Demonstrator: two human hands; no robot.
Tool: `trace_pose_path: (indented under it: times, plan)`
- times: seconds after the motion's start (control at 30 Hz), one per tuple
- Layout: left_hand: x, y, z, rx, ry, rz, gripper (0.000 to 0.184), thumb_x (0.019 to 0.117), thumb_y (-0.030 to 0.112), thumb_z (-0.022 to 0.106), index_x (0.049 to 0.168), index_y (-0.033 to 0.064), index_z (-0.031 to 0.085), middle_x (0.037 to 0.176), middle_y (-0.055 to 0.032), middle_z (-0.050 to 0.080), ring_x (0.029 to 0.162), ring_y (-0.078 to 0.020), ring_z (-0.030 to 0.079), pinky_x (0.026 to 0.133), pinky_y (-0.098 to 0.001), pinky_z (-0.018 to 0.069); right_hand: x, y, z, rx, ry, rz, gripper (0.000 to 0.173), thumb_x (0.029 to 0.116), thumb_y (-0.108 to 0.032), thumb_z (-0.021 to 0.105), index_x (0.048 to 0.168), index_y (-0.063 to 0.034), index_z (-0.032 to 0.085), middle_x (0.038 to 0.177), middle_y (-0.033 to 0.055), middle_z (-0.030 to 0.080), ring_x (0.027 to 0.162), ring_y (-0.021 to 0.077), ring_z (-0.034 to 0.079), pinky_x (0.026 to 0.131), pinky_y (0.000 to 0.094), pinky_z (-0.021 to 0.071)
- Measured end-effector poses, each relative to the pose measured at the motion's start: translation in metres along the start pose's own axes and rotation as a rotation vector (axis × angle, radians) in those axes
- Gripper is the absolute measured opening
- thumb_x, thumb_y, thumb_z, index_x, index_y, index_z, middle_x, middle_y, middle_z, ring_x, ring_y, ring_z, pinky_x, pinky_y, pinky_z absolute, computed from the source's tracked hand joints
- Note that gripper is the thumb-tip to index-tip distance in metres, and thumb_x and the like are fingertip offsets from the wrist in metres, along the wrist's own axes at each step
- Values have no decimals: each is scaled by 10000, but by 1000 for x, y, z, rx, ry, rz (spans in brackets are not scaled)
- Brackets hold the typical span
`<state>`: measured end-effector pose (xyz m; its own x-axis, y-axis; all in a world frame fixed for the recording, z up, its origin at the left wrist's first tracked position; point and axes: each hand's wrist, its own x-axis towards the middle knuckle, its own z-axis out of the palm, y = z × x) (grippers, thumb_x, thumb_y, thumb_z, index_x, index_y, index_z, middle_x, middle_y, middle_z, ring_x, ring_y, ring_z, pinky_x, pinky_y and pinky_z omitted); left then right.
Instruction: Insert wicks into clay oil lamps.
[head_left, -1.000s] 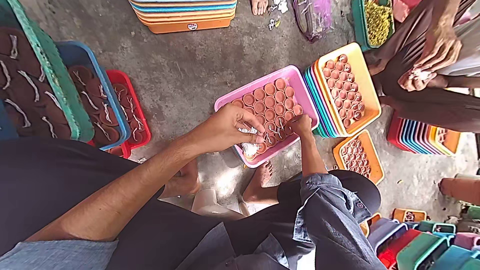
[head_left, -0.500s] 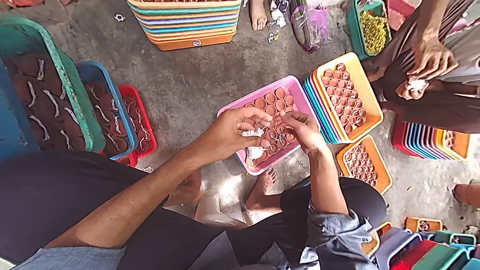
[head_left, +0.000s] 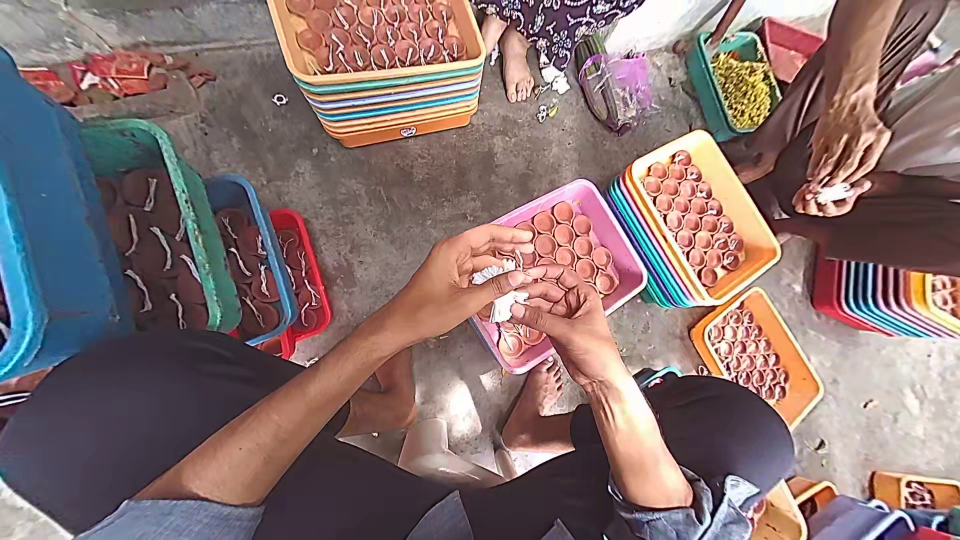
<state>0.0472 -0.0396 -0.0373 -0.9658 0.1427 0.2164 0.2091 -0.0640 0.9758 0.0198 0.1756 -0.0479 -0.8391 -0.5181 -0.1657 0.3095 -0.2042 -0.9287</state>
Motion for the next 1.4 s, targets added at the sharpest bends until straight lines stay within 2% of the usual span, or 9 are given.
trace_pose_path:
  times: [0.17,0.3,0.43,0.5,0.7,0.9,1.2,1.3,1.4]
  plan:
    - [0,4,1,-118,-72,-104,523,955,-76,578,1463,-7,473,1330,-141,642,1159,-229,669,967,-346,592,-2,1,2,34,113,-18,429,799,115,793,1177,29,609,994,187,725,827,249,744,838,418,641]
    - [-2,3,1,-108,-77,-124,535,960,-93,561,1475,12,462,1288,-129,668,1122,-232,689,927,-350,611,-2,-7,-14,-152,55,-45,435,821,-34,770,1242,-42,661,1105,150,692,961,226,690,861,391,604]
    - [-2,-3,0,-146,-94,-136,549,971,-86,573,1493,16,435,1259,-164,687,1105,-284,706,926,-397,621,2,-8,-17,-151,166,-80,262,984,-148,606,1193,-31,713,1119,117,696,964,183,669,851,357,576]
    - [-2,-3,1,-147,-101,-148,549,970,-88,574,1491,18,441,1234,-167,698,1080,-288,717,895,-391,633,4,-5,-12,-129,197,-110,223,1021,-151,626,1164,-11,724,1079,120,712,939,179,681,856,358,584]
    - [-5,0,5,-113,-116,-190,512,989,-36,595,1479,45,470,1114,-113,736,923,-196,733,775,-304,631,6,4,-2,-156,192,-131,171,991,-151,695,1075,-24,771,997,94,732,889,162,688,854,354,589]
    - [-4,-5,3,-94,-101,-170,476,995,-9,612,1456,35,498,1141,-106,723,946,-191,726,791,-309,632,6,6,-5,-135,184,-138,120,960,-98,724,1038,-20,770,985,100,727,875,159,684,843,347,591]
    - [-5,-6,2,-8,63,-150,372,996,28,645,1361,43,579,1046,-86,753,881,-171,744,763,-295,639,5,6,-8,-282,155,-162,97,896,-65,777,989,-42,767,1018,105,721,896,186,690,775,333,605]
    - [-5,-6,3,22,74,-138,382,993,31,652,1366,46,571,1035,-71,760,870,-160,748,762,-290,643,3,4,-9,-414,113,-133,173,844,-77,827,1010,-65,777,1064,88,723,925,205,693,742,330,609]
    - [-5,-6,3,64,78,-124,397,979,25,667,1364,56,576,1049,-64,762,868,-154,752,738,-289,649,3,3,-8,-460,178,-233,225,834,-76,833,1046,-63,758,1045,84,728,870,207,696,718,333,613]
